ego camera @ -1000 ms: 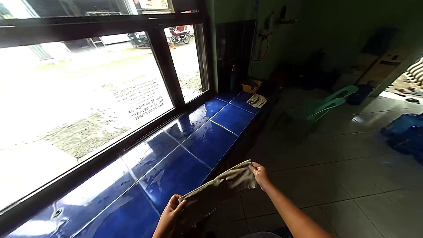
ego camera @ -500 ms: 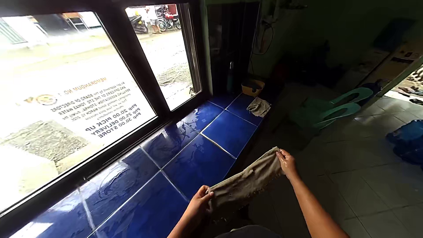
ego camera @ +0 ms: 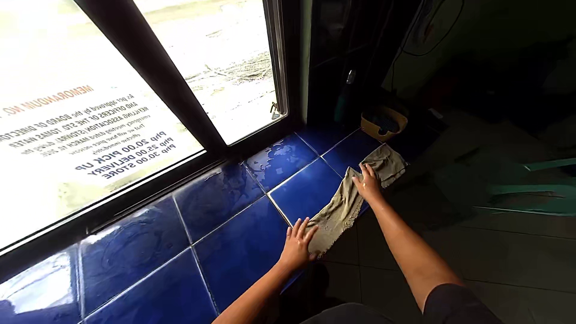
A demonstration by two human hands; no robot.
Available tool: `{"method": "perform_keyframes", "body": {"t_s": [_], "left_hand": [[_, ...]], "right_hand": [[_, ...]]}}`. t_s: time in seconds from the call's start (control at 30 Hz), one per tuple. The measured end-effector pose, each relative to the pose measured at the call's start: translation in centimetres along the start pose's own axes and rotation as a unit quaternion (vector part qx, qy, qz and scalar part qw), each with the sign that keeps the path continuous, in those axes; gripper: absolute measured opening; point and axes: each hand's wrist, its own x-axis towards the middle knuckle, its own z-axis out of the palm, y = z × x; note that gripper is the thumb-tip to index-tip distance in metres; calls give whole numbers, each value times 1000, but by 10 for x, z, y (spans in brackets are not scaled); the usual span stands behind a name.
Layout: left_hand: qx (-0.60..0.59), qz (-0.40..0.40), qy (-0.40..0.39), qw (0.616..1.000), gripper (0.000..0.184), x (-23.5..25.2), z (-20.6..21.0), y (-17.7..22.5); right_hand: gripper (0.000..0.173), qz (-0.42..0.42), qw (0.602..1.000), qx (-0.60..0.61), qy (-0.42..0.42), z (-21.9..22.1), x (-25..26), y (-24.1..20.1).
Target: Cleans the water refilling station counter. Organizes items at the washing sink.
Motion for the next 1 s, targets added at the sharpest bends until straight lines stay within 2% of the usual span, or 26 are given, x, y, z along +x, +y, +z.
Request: {"method": "perform_keyframes", "body": {"t_s": [0.1,0.17,0.23,0.33,0.47,0.57,0.67,0.8,1.0], "left_hand": [[67,86,-87,990,77,14,22,-9],[71,97,-125,985,74,23,35,-23],[61,95,-119,986,71,27,41,-29],[39,38,-95,994,68,39,43,-20],[6,-65,-22,998,65,100,32,-16],[-9,-142,51,988,62,144,11,-28],[-23,-207,65,976,61,161,-5,-36],[-41,-281,107,953,58,140,-5,-38],[-102,-381,132,910,56,34,12,-26]], "right_hand": [[84,75,996,-32,-21,44,-37,-8],[91,106,990,-85,-35,73,-43,-14],[94,100,986,-136,-19,94,-29,-24],[89,31,986,-162,-33,111,16,-56],[86,-90,980,-153,-86,137,107,-128],[86,-190,961,-148,-135,168,168,-183],[84,-310,925,-152,-159,204,191,-226],[77,-444,861,-141,-203,241,156,-281],[75,-628,714,-99,-294,271,-7,-345]]}}
